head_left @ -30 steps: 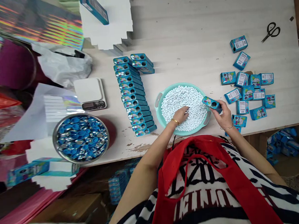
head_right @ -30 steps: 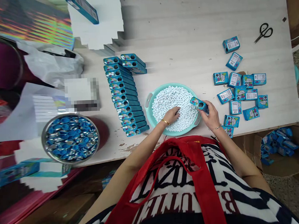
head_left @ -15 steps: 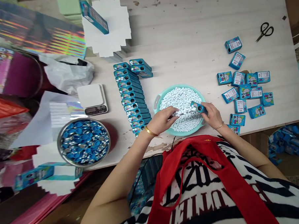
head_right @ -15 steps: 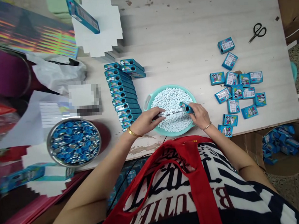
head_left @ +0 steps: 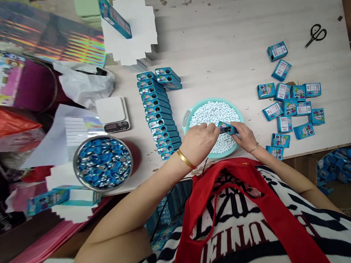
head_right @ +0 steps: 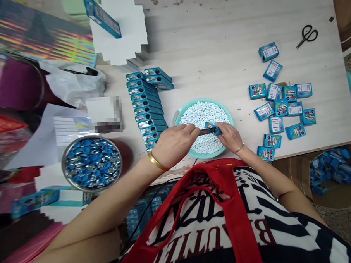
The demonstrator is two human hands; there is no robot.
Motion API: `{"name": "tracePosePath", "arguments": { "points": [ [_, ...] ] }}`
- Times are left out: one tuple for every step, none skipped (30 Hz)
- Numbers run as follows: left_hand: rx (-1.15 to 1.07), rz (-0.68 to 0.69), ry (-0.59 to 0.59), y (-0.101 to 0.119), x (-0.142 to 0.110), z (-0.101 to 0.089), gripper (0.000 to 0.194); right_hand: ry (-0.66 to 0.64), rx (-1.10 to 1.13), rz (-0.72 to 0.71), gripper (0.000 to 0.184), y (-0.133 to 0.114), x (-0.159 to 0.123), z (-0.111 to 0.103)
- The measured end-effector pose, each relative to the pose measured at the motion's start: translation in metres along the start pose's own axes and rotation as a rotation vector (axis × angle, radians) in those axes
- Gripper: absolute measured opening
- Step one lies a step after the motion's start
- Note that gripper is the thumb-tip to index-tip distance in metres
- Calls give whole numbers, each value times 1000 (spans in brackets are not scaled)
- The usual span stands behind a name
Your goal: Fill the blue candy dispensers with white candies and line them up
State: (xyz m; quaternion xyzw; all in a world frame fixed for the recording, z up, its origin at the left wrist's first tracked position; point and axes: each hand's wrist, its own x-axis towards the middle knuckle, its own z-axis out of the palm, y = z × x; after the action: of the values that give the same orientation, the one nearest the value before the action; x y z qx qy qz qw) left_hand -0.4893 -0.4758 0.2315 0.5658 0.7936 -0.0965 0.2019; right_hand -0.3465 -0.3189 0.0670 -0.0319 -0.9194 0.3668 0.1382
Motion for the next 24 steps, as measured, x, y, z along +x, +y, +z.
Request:
{"name": "tracePosePath", "arguments": {
  "points": [
    [1, -10, 37, -7, 0, 7, 25, 6, 5, 7, 39, 1, -1, -1],
    [5, -37, 75, -17, 1, 17, 25, 13, 7, 17, 40, 1, -2, -2],
    [10, -82, 112, -30, 4, 29, 25, 19, 7, 31, 40, 2, -3, -3],
    [16, -140, 142, -44, 7, 44, 25, 26, 6, 49, 40, 4, -5, -4],
    [19, -203, 161, -60, 12, 60, 26, 34, 6, 70, 41, 5, -7, -6],
    [14, -262, 167, -75, 19, 78, 27, 43, 7, 93, 41, 6, -9, -8],
    [2, -307, 160, -88, 26, 97, 28, 52, 11, 114, 42, 7, -11, -10],
    [-16, -337, 145, -99, 35, 115, 29, 62, 16, 132, 42, 8, -12, -12],
    [-39, -342, 128, -106, 45, 132, 30, 74, 20, 145, 42, 9, -14, -15],
    [-77, -326, 112, -109, 55, 148, 31, 87, 23, 156, 42, 10, -15, -17],
    [-123, -297, 98, -108, 65, 162, 31, 99, 24, 166, 41, 10, -17, -20],
    [-171, -264, 87, -103, 74, 174, 32, 111, 25, 177, 40, 10, -18, -22],
    [-216, -235, 80, -96, 83, 184, 32, 124, 27, 191, 40, 10, -19, -24],
    [-258, -214, 75, -87, 90, 193, 31, 135, 30, 209, 39, 9, -19, -26],
    [-292, -202, 71, -78, 96, 199, 31, 146, 35, 230, 39, 9, -20, -28],
    [-320, -197, 70, -70, 99, 205, 32, 155, 42, 250, 39, 8, -20, -30],
    [-350, -190, 72, -63, 101, 210, 34, 163, 49, 268, 39, 8, -20, -31],
    [-387, -181, 76, -59, 102, 214, 36, 169, 54, 283, 38, 7, -21, -32],
    [-422, -172, 80, -56, 100, 218, 38, 174, 57, 294, 38, 7, -21, -33],
    [-448, -164, 83, -55, 98, 221, 40, 180, 58, 301, 38, 7, -21, -34],
    [-477, -156, 85, -55, 94, 223, 40, 183, 58, 307, 37, 7, -21, -35],
    [-516, -145, 89, -56, 89, 224, 39, 186, 56, 312, 37, 8, -20, -36],
    [-563, -133, 98, -58, 83, 224, 37, 189, 53, 316, 37, 8, -20, -36],
    [-619, -121, 116, -60, 76, 222, 35, 190, 51, 318, 37, 9, -20, -37]
  ]
}}
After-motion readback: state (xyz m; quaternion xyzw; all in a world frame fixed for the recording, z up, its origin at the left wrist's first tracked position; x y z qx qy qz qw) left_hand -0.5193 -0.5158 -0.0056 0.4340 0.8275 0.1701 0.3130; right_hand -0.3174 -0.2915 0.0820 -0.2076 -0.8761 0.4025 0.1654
